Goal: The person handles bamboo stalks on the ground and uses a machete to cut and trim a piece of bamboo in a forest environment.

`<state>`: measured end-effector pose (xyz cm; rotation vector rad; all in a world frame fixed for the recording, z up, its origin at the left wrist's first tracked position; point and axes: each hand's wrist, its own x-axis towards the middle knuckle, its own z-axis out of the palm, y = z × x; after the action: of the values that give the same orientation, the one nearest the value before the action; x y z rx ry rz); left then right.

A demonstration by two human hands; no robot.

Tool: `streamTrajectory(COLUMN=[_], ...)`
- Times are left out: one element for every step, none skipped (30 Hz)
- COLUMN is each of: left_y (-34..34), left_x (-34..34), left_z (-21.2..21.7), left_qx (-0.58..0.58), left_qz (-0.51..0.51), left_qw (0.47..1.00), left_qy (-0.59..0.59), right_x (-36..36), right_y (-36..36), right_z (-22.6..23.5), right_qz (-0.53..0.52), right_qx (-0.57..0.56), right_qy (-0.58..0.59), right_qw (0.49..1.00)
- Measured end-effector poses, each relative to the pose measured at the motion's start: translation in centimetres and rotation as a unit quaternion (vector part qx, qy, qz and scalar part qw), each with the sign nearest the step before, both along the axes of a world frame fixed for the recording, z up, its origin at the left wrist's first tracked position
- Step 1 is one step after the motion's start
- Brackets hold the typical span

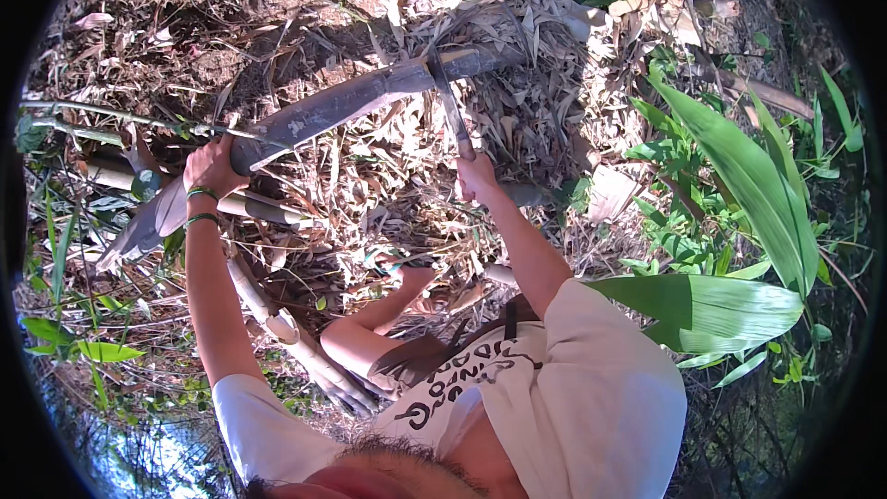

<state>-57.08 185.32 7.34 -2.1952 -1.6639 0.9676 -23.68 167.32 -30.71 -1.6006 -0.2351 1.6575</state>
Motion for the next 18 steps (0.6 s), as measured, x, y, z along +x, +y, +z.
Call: streamTrajectory(left_y=[-1.0, -0.6, -0.6, 0.0, 0.0, -0.1, 0.1, -0.1, -0.5, -0.8, -1.1, -1.3, -0.5, -0.4, -0.5, -0.4, -0.4, 0.3], left_x=[-1.2, -1.8, -2.2, -2.1, -1.5, -0.9, -0.2, -0.5, -1.2, -2.0, -2.5, -2.7, -1.5, -1.5, -2.0, -2.1, -1.9, -0.2], left_z=[-0.1, -0.7, -1.0, -1.0, -1.3, -1.1, -0.8, -0.6, -0.7, -0.8, -0.9, -1.1, -1.1, -1.1, -0.8, -0.7, -0.8, -0.8], left_qx=[0.005, -0.017, -0.018, -0.012, -0.009, -0.002, 0.006, 0.010, 0.011, 0.011, 0.013, 0.014, 0.019, 0.023, -0.001, 0.010, 0.018, 0.025], left_qz=[0.018, 0.025, 0.018, 0.006, 0.004, 0.005, 0.003, -0.002, -0.004, -0.007, -0.007, -0.011, -0.031, -0.036, -0.012, -0.012, -0.015, -0.031], left_qw=[1.000, 0.999, 1.000, 1.000, 1.000, 1.000, 1.000, 1.000, 1.000, 1.000, 1.000, 1.000, 0.999, 0.999, 1.000, 1.000, 1.000, 0.999], left_qy=[0.016, 0.018, 0.011, 0.005, 0.004, 0.006, 0.008, 0.005, 0.004, 0.003, -0.003, -0.009, -0.024, -0.029, -0.024, -0.017, -0.011, -0.009], right_x=[1.1, 3.0, 5.4, 7.7, 9.8, 11.9, 13.8, 15.2, 15.6, 16.2, 16.0, 14.4, 15.9, 16.3, 14.6, 12.0, 6.4, 4.7], right_y=[-0.4, -0.2, 0.3, 1.6, 2.9, 4.5, 6.0, 7.2, 7.9, 8.5, 8.9, 8.6, 8.2, 8.8, 10.0, 10.3, 9.4, 6.5], right_z=[3.6, 5.9, 7.6, 9.9, 13.5, 18.0, 21.5, 26.7, 31.5, 34.8, 37.4, 41.0, 40.6, 38.3, 33.6, 27.6, 20.7, 9.5], right_qz=[0.028, 0.084, 0.119, 0.149, 0.159, 0.170, 0.116, 0.069, 0.015, -0.037, -0.112, -0.208, -0.236, -0.253, -0.311, -0.368, -0.378, -0.149], right_qx=[0.017, 0.012, 0.009, 0.013, 0.062, 0.113, 0.220, 0.265, 0.339, 0.407, 0.486, 0.524, 0.625, 0.713, 0.694, 0.675, 0.545, 0.335], right_qy=[0.112, 0.094, 0.012, -0.070, -0.150, -0.227, -0.351, -0.331, -0.325, -0.306, -0.194, -0.156, -0.113, -0.052, -0.077, -0.107, -0.112, -0.414], right_qw=[0.993, 0.992, 0.993, 0.986, 0.974, 0.952, 0.903, 0.903, 0.883, 0.860, 0.845, 0.811, 0.736, 0.652, 0.644, 0.631, 0.740, 0.833])
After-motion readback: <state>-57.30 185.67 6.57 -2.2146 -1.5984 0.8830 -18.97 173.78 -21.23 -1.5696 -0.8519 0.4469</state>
